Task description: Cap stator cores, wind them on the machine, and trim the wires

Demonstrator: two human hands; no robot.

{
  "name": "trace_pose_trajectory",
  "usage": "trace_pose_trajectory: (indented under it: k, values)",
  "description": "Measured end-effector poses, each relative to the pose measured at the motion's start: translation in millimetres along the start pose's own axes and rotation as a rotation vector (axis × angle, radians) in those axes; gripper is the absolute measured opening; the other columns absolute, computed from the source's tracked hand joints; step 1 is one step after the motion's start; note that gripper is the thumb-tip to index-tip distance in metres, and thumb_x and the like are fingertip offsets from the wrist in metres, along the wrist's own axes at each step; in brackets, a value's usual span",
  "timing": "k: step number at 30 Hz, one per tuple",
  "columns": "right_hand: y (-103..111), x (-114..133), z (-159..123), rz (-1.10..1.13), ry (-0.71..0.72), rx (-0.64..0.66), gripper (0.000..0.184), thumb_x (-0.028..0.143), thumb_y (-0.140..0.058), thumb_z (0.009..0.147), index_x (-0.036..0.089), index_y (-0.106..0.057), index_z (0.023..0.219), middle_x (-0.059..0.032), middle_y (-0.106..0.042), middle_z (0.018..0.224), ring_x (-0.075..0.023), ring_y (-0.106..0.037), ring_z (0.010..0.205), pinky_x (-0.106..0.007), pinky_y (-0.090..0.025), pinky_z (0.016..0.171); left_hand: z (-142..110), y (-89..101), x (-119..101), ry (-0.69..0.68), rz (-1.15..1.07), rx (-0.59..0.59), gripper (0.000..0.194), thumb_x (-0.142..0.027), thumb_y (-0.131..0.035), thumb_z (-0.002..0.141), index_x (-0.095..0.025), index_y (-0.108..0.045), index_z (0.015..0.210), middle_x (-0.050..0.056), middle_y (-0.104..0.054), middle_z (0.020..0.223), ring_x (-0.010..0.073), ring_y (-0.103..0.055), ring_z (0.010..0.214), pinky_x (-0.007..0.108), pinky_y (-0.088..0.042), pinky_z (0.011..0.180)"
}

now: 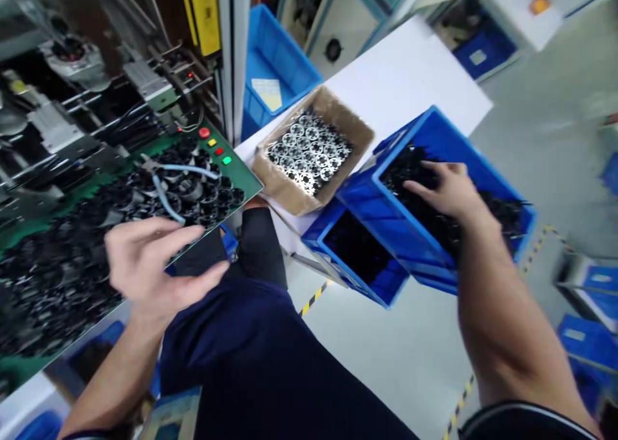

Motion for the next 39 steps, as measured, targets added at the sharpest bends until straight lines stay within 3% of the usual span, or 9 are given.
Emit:
trace_pose_trajectory:
  k: [7, 11, 14, 17, 20, 24, 28, 34, 39]
  values:
    - [-58, -51, 38, 0.234, -0.023, 0.005, 0.04, 0.042, -0.087, 0.109, 0.019, -0.086, 0.14, -0.0149, -0.087, 0.114, -0.0291, -0.076, 0.097, -0.042, -0.059, 0.093, 77, -205.0, -48, -0.015, -0.126, 0.69, 0.025, -0.045, -0.081, 0.114, -0.028, -0.087, 0.132, 0.008, -0.084, 0.13, 0.0322, -0.08, 0.127, 0.044, -0.064, 0.097]
    - [-53, -64, 29, 0.26, 0.013, -0.046, 0.038, 0.045, -0.093, 0.104, 0.021, -0.087, 0.132, -0.0158, -0.084, 0.123, -0.0367, -0.078, 0.114, -0.049, -0.063, 0.107, 81, -326.9, -49, -0.118, 0.093, 1.237, 0.031, -0.032, -0.069, 0.116, -0.027, -0.089, 0.141, 0.011, -0.085, 0.143, 0.0338, -0.079, 0.139, 0.041, -0.062, 0.103]
    - [-47, -79, 19, 0.258, -0.052, -0.18, 0.067, 0.067, -0.097, 0.1, 0.019, -0.084, 0.145, -0.0256, -0.076, 0.149, -0.0452, -0.069, 0.135, -0.058, -0.06, 0.118, 75, -383.9, -52, -0.174, 0.158, 1.425, 0.038, -0.022, -0.081, 0.103, -0.026, -0.093, 0.139, 0.012, -0.089, 0.141, 0.0352, -0.082, 0.136, 0.039, -0.062, 0.106]
    - [-57, -92, 16, 0.239, -0.126, -0.071, 0.089, 0.077, -0.107, 0.084, 0.022, -0.083, 0.15, -0.0256, -0.075, 0.146, -0.0503, -0.065, 0.137, -0.067, -0.061, 0.117, 64, -413.0, -51, -0.2, 0.193, 1.535, 0.049, -0.02, -0.093, 0.089, -0.027, -0.095, 0.137, 0.013, -0.091, 0.139, 0.0371, -0.084, 0.134, 0.039, -0.062, 0.11]
    - [-67, -96, 22, 0.196, -0.128, 0.056, 0.074, 0.072, -0.109, 0.081, 0.031, -0.088, 0.139, -0.0178, -0.078, 0.131, -0.051, -0.065, 0.137, -0.073, -0.062, 0.116, 56, -424.7, -51, -0.214, 0.195, 1.563, 0.05, -0.019, -0.095, 0.086, -0.022, -0.095, 0.136, 0.017, -0.09, 0.143, 0.0398, -0.083, 0.136, 0.046, -0.062, 0.118]
    - [-64, -101, 25, 0.155, -0.247, 0.042, 0.081, 0.071, -0.109, 0.079, 0.031, -0.086, 0.145, -0.0244, -0.073, 0.153, -0.0565, -0.066, 0.138, -0.08, -0.062, 0.112, 56, -425.9, -53, -0.201, 0.136, 1.542, 0.029, -0.02, -0.094, 0.089, -0.02, -0.096, 0.118, 0.016, -0.092, 0.129, 0.036, -0.083, 0.132, 0.046, -0.06, 0.12]
    - [-61, -101, 22, 0.236, -0.274, 0.08, 0.078, 0.065, -0.109, 0.078, 0.029, -0.086, 0.144, -0.0222, -0.08, 0.143, -0.0483, -0.074, 0.13, -0.067, -0.065, 0.114, 76, -407.7, -50, -0.125, -0.02, 1.403, 0.023, -0.022, -0.089, 0.088, -0.023, -0.096, 0.111, 0.014, -0.089, 0.116, 0.0362, -0.082, 0.126, 0.044, -0.06, 0.117]
    - [-43, -97, 15, 0.38, -0.232, 0.049, 0.037, 0.053, -0.094, 0.095, 0.03, -0.092, 0.125, -0.0087, -0.091, 0.116, -0.0347, -0.082, 0.115, -0.048, -0.066, 0.112, 92, -332.3, -42, 0.174, -0.441, 1.052, 0.041, -0.038, -0.072, 0.101, -0.02, -0.08, 0.137, 0.015, -0.073, 0.152, 0.0273, -0.083, 0.121, 0.044, -0.07, 0.11]
    - [-26, -91, 5, 0.526, -0.26, -0.062, 0.043, 0.045, -0.074, 0.106, 0.025, -0.088, 0.142, -0.0109, -0.09, 0.13, -0.03, -0.082, 0.111, -0.047, -0.07, 0.109, 24, -241.6, -56, 0.944, -1.226, 0.911, 0.052, -0.034, -0.08, 0.092, -0.028, -0.06, 0.14, 0.013, -0.076, 0.154, 0.0285, -0.086, 0.121, 0.037, -0.074, 0.083]
Point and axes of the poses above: each hand's wrist, its own z-axis towards the middle knuckle, its own y-axis out of the back of the hand, x = y × z, the point moved 5 cm from there along z, towards the middle knuckle
